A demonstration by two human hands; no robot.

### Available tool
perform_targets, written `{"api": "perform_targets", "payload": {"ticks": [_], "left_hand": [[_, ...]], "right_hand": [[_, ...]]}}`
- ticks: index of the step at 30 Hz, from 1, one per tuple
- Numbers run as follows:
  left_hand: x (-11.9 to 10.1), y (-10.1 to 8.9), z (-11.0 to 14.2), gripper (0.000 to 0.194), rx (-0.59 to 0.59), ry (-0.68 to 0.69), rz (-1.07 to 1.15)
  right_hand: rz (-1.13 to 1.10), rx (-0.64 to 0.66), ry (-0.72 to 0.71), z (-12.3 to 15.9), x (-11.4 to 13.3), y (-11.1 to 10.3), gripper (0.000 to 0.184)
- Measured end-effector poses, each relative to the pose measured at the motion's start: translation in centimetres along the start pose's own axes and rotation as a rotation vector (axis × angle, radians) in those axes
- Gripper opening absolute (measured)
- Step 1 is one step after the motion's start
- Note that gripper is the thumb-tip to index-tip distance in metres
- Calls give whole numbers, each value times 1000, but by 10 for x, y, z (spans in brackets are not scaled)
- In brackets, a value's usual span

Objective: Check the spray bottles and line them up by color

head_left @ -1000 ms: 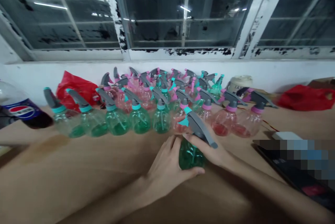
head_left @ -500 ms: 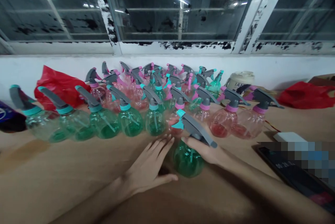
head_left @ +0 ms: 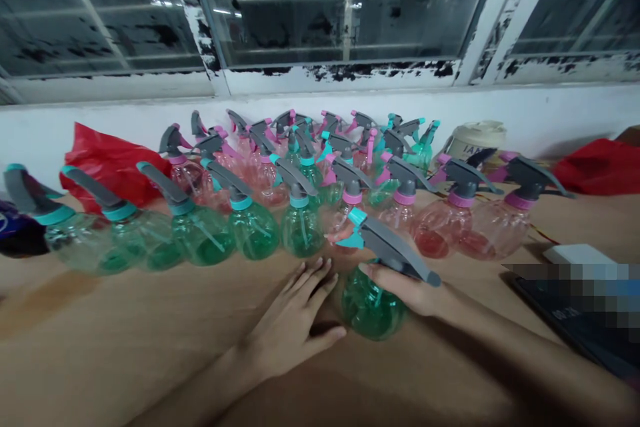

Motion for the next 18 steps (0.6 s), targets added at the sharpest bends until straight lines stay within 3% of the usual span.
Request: {"api": "perform_targets", "payload": {"ticks": [3,9,13,18], "left_hand": [[0,-1,0,70,-26,-7,14],[0,0,0,70,-33,-17,33],[2,2,0,70,-24,-9,15],[2,2,0,69,-22,-18,5]], "right_hand": [[-37,66,-4,-1,-2,1,22],[-40,-2,-53,-4,3,3,16],[10,-41,-64,-4,5,4,24],[-44,8,-10,-6,2,2,19]]}}
Point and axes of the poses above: each hand's wrist, its own z-axis away from the middle knuckle, its own y-axis out of the palm, x = y × z, the point moved 1 cm from there along -z, towards the middle knuckle, and after that the axes turned 11 degrees about y, right-handed, at the moved point
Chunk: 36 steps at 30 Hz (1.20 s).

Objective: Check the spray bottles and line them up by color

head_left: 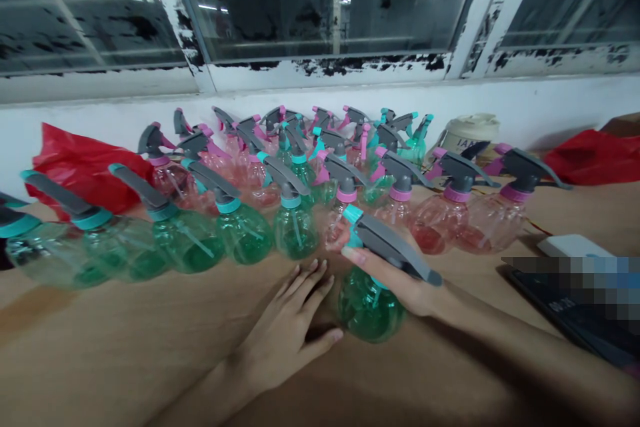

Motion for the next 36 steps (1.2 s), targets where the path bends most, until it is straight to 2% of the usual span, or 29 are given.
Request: {"api": "perform_targets", "payload": {"ticks": [4,14,25,30,36], "left_hand": [[0,1,1,69,-5,11,-15],[0,1,2,64,-18,38,-96],[2,4,2,64,-32,44,-107],[2,3,2,64,-40,45,-110],[3,3,2,63,-32,46,-126]], "right_hand": [[-41,15,15,-2,-1,0,29],[-33,8,-13,-1,-8,1,39],[-98,11,-14,-1,-7,2,32],[-141,53,-2,-1,-6,2,32],[-125,88,-30,-1,-2,1,15]]}}
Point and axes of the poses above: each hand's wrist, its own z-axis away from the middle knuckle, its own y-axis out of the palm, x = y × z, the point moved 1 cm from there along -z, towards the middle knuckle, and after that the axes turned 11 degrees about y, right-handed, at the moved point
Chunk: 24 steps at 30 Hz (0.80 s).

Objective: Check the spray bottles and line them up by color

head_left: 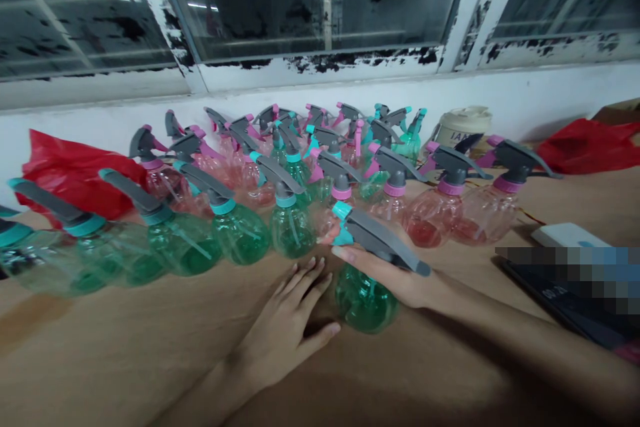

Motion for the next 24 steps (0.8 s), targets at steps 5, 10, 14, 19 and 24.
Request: {"api": "perform_targets", "payload": {"ticks": [5,10,14,19,24], "left_hand": [[-1,-1,-1,62,12,-2,-2],[0,-1,-1,64,17,4,-7],[0,-2,-2,62,20,0,1],[-1,-2,-2,62,32,-7,13],[-2,-4,-2,63,45,-15,13]], "right_hand": [[42,-56,-7,-2,4,-1,13],[23,-26,-7,-4,2,0,13],[75,-122,-28,-3,-1,0,15],[41,-110,-12,0,-4,1,20],[45,-94,20,2,-4,1,24]]}}
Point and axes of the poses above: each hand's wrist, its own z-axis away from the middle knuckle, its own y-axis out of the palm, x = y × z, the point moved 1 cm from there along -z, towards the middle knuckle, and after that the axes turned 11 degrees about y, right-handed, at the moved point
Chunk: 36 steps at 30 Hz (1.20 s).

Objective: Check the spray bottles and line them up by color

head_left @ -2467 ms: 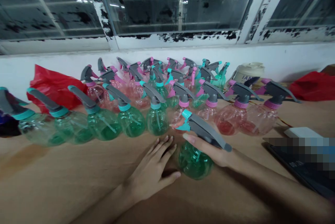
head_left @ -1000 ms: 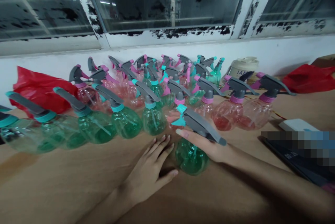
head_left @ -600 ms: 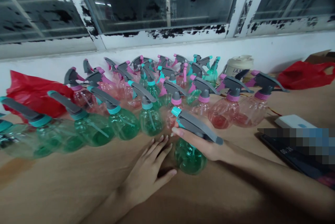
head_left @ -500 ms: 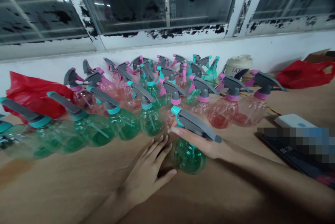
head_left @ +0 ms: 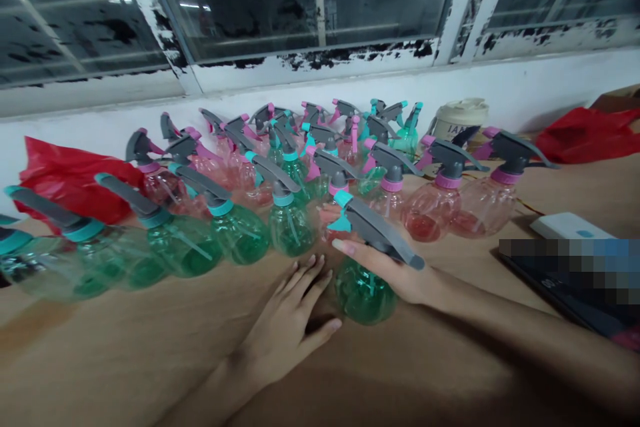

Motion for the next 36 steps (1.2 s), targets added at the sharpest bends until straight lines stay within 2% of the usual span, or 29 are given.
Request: {"api": "perform_targets", "payload": {"ticks": [4,8,14,24,27,30,36], "left_hand": [[0,0,0,63,-6,9,3],[0,-1,1,62,-10,1,10],[-1,0,1,63,-2,2,7],[-1,-2,0,62,-5,2,17],[-1,-2,0,61,3,-3,25],[-1,-1,0,61,8,-4,31],[0,-2,0,63,15,2,30]], "right_hand": [[-12,-10,-8,0,0,0,30],[49,-18,-4,0,0,1,19],[46,-36,-16,1,0,0,16],[-65,20,-8,1,0,1,33],[-12,-11,-5,-2,1,1,27],[49,-33,-52,-4,7,-1,14],[80,-17,-95,-6,14,-4,16]]}}
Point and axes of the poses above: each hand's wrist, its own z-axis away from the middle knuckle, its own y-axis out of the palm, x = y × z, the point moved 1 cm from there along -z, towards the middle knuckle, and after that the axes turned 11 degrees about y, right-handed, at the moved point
